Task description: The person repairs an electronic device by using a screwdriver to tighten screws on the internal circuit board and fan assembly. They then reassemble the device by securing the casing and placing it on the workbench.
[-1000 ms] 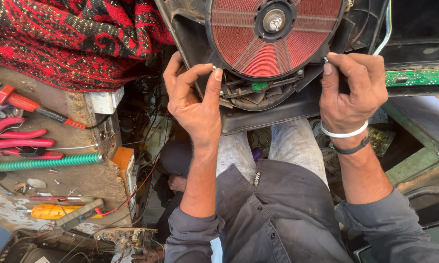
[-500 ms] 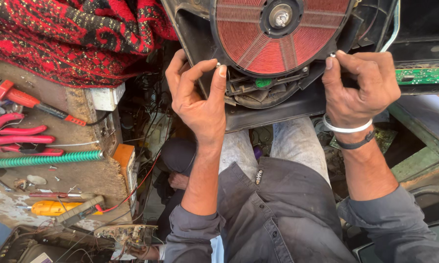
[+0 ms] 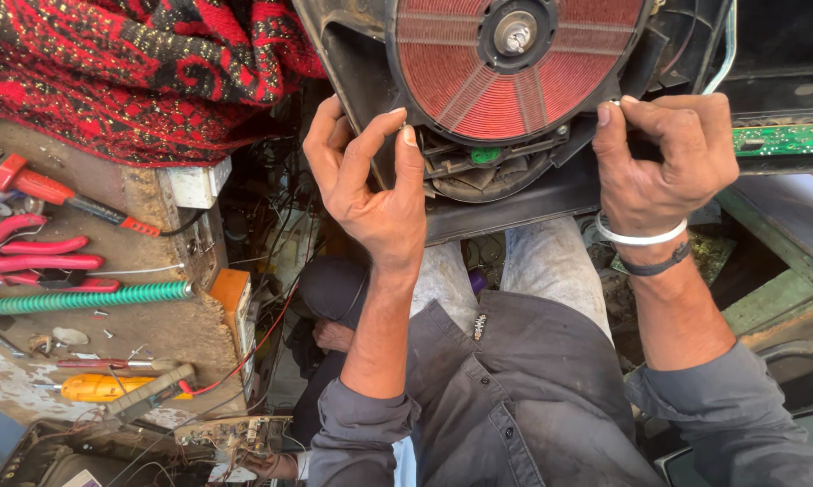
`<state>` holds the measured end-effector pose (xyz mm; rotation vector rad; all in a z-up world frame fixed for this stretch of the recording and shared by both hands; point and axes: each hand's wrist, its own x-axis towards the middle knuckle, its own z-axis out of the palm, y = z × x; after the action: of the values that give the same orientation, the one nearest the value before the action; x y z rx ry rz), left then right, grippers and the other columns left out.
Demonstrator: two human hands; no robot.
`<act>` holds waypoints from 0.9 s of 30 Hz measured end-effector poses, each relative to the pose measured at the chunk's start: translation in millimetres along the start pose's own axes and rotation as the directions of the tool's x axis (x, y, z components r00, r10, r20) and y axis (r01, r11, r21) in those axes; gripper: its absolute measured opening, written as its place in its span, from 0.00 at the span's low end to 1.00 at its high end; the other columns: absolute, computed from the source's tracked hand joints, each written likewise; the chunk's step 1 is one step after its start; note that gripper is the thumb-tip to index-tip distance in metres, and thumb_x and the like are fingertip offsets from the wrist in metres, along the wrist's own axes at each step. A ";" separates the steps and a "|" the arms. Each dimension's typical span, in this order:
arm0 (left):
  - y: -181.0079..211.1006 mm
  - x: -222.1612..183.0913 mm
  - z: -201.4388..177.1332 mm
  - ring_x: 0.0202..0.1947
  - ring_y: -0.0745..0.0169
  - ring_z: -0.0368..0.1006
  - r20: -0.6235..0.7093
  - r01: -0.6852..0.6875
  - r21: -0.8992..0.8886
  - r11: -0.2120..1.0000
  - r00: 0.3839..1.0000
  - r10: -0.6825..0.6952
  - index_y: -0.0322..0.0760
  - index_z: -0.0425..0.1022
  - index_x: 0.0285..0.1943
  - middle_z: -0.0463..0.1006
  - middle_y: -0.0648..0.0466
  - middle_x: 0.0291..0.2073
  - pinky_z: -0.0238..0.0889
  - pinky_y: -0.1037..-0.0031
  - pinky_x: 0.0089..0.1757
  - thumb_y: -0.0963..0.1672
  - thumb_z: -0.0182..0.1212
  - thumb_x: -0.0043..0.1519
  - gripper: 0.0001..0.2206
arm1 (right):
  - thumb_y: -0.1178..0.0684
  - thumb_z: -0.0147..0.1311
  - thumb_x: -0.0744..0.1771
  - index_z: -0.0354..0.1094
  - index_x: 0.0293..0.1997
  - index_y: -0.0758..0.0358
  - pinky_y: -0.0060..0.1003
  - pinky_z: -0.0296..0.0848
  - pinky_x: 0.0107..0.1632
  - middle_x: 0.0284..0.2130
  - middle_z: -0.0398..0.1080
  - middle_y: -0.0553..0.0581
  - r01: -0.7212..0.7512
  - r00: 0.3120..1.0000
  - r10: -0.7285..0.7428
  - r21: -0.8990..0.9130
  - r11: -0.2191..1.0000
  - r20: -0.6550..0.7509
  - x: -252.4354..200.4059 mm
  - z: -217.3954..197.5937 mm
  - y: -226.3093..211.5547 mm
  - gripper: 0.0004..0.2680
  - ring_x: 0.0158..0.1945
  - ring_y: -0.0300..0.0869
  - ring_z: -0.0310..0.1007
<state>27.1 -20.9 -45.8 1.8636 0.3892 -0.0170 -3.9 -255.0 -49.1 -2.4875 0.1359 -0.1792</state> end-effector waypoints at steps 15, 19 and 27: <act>3.7 -1.1 6.1 0.57 0.60 0.73 -0.051 -0.030 0.077 0.997 0.998 0.034 0.31 0.79 0.52 0.65 0.51 0.60 0.70 0.72 0.57 0.36 0.69 0.68 0.07 | 0.59 0.75 0.69 0.76 0.44 0.66 0.34 0.66 0.37 0.37 0.69 0.57 -0.071 0.997 0.070 0.022 0.997 0.019 -6.4 -2.3 3.2 0.08 0.37 0.42 0.68; 8.1 2.7 4.8 0.58 0.60 0.71 0.001 -0.065 0.082 0.995 0.998 0.065 0.31 0.80 0.54 0.63 0.50 0.60 0.68 0.71 0.58 0.36 0.65 0.69 0.07 | 0.59 0.74 0.69 0.76 0.47 0.68 0.33 0.66 0.38 0.38 0.70 0.57 -0.054 0.997 0.052 0.031 0.998 0.048 -2.5 -5.8 5.3 0.08 0.38 0.42 0.67; 11.6 4.2 5.9 0.60 0.54 0.70 -0.057 0.050 0.095 0.994 0.997 -0.045 0.31 0.74 0.58 0.64 0.49 0.62 0.68 0.67 0.58 0.40 0.70 0.64 0.15 | 0.57 0.76 0.66 0.72 0.40 0.67 0.32 0.63 0.33 0.36 0.66 0.57 -0.164 0.986 0.162 0.073 0.984 0.037 11.0 -3.6 -5.2 0.11 0.31 0.40 0.65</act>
<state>35.3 -28.5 -37.9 1.9526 0.4782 -0.0167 6.6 -254.6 -42.0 -2.3892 0.3132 -0.0755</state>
